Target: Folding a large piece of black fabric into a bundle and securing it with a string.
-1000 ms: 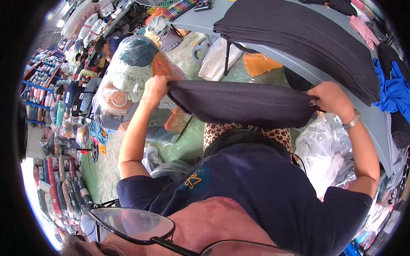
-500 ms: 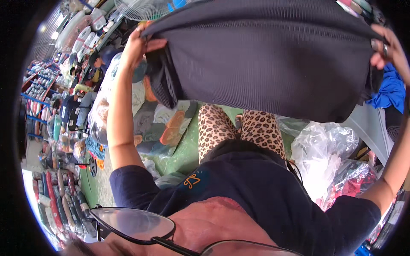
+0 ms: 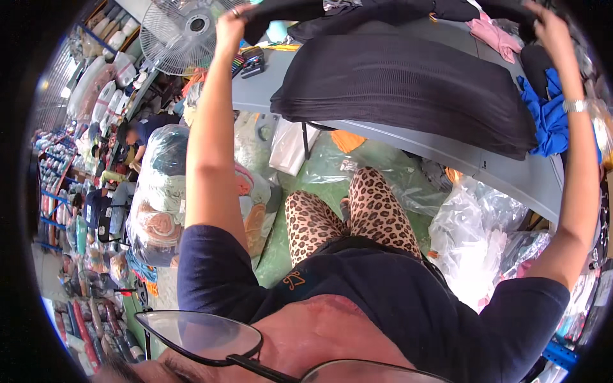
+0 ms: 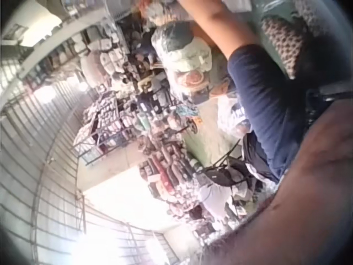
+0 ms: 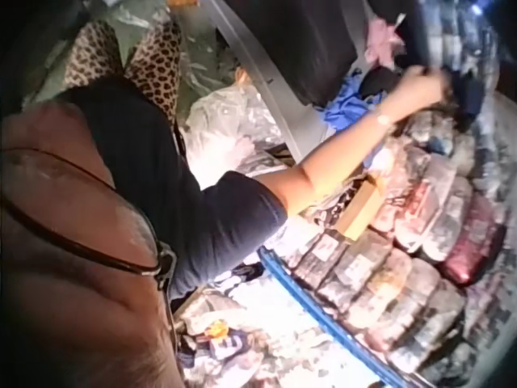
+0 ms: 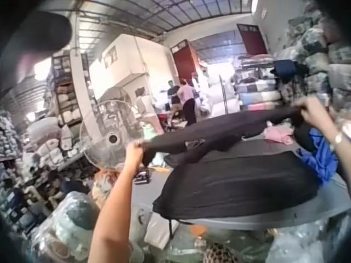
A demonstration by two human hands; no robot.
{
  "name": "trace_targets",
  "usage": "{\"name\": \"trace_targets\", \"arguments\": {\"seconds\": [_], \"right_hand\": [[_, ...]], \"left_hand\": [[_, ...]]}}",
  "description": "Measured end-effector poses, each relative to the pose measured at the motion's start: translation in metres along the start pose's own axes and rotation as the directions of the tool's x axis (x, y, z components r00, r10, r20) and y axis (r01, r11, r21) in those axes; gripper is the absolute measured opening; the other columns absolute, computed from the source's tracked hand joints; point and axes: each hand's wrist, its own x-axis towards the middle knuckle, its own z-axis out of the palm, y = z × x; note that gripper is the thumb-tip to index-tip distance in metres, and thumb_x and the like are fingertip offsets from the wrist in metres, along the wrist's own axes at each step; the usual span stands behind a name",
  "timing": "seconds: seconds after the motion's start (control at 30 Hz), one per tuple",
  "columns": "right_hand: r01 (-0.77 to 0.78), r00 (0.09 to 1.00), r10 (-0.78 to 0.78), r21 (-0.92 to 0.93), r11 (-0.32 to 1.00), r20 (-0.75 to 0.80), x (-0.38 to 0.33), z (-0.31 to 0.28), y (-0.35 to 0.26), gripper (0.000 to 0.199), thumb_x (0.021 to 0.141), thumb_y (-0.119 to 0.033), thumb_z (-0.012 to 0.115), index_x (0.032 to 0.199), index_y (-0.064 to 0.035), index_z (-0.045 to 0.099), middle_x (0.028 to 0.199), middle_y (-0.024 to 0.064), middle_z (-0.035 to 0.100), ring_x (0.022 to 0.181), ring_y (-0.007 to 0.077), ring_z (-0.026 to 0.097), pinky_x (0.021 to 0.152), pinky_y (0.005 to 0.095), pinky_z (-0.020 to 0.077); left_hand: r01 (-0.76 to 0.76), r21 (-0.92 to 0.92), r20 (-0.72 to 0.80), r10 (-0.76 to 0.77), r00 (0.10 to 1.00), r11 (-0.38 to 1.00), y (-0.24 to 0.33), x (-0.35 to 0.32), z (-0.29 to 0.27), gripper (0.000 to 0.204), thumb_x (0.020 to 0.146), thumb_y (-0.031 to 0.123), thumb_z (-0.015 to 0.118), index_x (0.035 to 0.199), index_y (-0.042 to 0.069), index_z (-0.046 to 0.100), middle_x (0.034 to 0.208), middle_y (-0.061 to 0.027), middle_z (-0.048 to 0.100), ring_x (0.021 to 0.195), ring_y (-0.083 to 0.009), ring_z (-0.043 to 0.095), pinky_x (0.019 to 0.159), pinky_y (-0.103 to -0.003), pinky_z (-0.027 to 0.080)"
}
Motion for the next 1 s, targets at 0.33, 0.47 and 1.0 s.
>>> {"name": "trace_targets", "arguments": {"seconds": [0.33,0.47,1.0], "right_hand": [[-0.197,0.938,0.110,0.245,0.949,0.328,-0.184,0.074,-0.079,0.044,0.062,0.012,0.046,0.101,-0.0051,0.057,0.111,0.0138,0.052,0.100,0.0286,0.050,0.089,0.0317,0.0392],[-0.245,0.942,0.153,0.301,0.922,0.298,-0.176,0.060,-0.080,0.047,0.061,0.013,0.044,0.102,-0.0078,0.057,0.112,0.0111,0.051,0.100,0.0273,0.051,0.086,0.0305,0.0407],[0.005,0.982,-0.057,0.276,0.961,0.180,-0.060,0.127,-0.038,0.022,0.077,-0.005,0.046,0.096,-0.0049,0.057,0.096,0.0123,0.056,0.092,0.0290,0.051,0.081,0.0342,0.0393]], "left_hand": [[0.302,-0.144,0.311,-0.246,0.918,0.942,-0.046,-0.162,0.037,0.037,0.055,-0.011,0.046,0.079,0.009,0.066,0.090,-0.0024,0.063,0.082,-0.0126,0.059,0.076,-0.022,0.044],[0.288,-0.219,0.318,-0.211,0.924,0.932,-0.039,-0.163,0.017,0.028,0.053,-0.012,0.046,0.069,0.004,0.062,0.087,-0.0024,0.063,0.083,-0.0126,0.057,0.074,-0.020,0.041],[-0.148,-0.007,0.643,0.118,0.757,0.989,0.070,-0.099,0.061,0.019,0.079,0.016,0.054,0.093,0.007,0.061,0.090,-0.0098,0.061,0.085,-0.0181,0.058,0.075,-0.028,0.044]]}}
